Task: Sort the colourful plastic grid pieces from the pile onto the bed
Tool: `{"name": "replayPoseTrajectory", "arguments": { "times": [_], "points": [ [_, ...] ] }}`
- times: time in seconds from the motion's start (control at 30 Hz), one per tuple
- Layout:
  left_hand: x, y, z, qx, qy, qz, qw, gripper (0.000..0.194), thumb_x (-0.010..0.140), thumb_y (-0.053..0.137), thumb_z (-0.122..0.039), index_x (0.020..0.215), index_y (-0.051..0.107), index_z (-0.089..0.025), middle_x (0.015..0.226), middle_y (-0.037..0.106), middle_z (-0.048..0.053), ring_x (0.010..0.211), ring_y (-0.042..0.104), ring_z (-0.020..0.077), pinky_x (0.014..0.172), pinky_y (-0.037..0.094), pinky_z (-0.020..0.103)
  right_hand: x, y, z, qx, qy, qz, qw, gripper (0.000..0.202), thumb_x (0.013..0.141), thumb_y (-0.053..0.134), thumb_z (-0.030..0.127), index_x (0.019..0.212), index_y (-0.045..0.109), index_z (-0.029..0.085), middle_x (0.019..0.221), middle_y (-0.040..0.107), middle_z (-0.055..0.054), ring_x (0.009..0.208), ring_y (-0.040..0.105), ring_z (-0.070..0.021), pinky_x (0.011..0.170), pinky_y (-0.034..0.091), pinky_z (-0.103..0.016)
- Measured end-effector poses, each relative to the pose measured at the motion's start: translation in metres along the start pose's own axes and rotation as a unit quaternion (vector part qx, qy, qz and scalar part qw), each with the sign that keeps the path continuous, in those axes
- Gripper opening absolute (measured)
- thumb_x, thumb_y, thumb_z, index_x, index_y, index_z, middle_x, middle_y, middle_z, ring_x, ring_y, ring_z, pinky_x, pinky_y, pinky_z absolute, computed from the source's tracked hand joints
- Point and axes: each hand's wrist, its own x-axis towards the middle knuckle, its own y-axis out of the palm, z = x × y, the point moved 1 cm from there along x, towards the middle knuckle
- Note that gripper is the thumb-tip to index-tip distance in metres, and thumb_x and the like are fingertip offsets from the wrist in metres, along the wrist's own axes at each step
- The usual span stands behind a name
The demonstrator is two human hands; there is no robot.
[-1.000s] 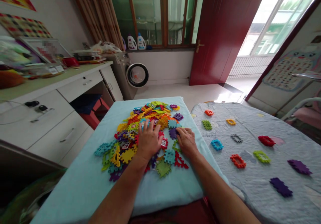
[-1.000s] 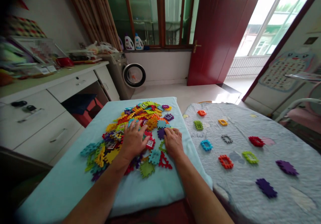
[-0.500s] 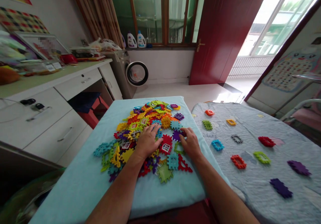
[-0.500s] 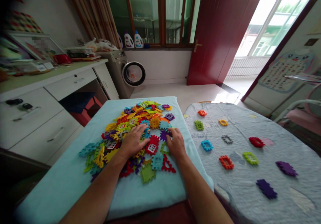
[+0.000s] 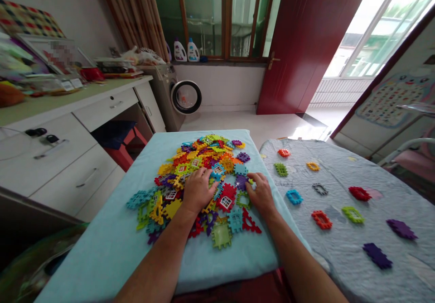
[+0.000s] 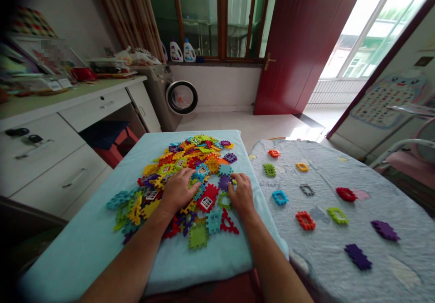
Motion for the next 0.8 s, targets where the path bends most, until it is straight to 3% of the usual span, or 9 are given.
{"name": "replayPoseTrajectory", "arguments": {
  "times": [0.13, 0.33, 0.6, 0.8],
  "points": [
    [-0.002, 0.001, 0.000, 0.024, -0.002, 0.036, 0.999, 0.055, 0.085, 0.067, -0.046, 0.130, 0.059, -0.016, 0.122, 0.067, 0.015, 0.113, 0.062, 0.0335, 0.100, 0.046, 0.049, -0.003, -0.001, 0.003, -0.068, -0.019, 0.015, 0.997, 0.029, 0.082, 0.061, 0.023, 0.110, 0.068, 0.020, 0.111, 0.068, -0.009, 0.107, 0.055, -0.0278, 0.098, 0.042, -0.044],
    [0.001, 0.003, 0.000, -0.056, 0.041, 0.047, 0.996, 0.055, 0.082, 0.073, -0.031, 0.133, 0.057, -0.018, 0.123, 0.066, 0.013, 0.117, 0.060, 0.0299, 0.103, 0.047, 0.044, -0.004, 0.000, 0.007, -0.094, -0.026, 0.061, 0.993, 0.037, 0.080, 0.067, 0.023, 0.116, 0.067, 0.023, 0.118, 0.067, -0.009, 0.112, 0.054, -0.0301, 0.098, 0.042, -0.046],
    [0.003, 0.005, 0.002, -0.162, 0.070, -0.038, 0.984, 0.036, 0.084, 0.065, -0.015, 0.119, 0.064, -0.023, 0.113, 0.068, 0.007, 0.107, 0.063, 0.0251, 0.098, 0.050, 0.041, -0.004, -0.001, 0.003, -0.004, -0.014, 0.024, 1.000, 0.039, 0.076, 0.063, 0.016, 0.115, 0.066, 0.020, 0.105, 0.060, -0.009, 0.104, 0.056, -0.0269, 0.098, 0.047, -0.044],
    [0.006, 0.002, 0.008, -0.208, 0.050, -0.119, 0.970, 0.019, 0.090, 0.056, -0.016, 0.104, 0.067, -0.022, 0.100, 0.068, 0.005, 0.098, 0.064, 0.0223, 0.091, 0.052, 0.038, -0.001, -0.002, -0.003, 0.119, 0.054, 0.017, 0.991, 0.025, 0.080, 0.055, 0.024, 0.102, 0.067, 0.020, 0.099, 0.062, -0.006, 0.084, 0.060, -0.0199, 0.083, 0.051, -0.037]
  ]
}}
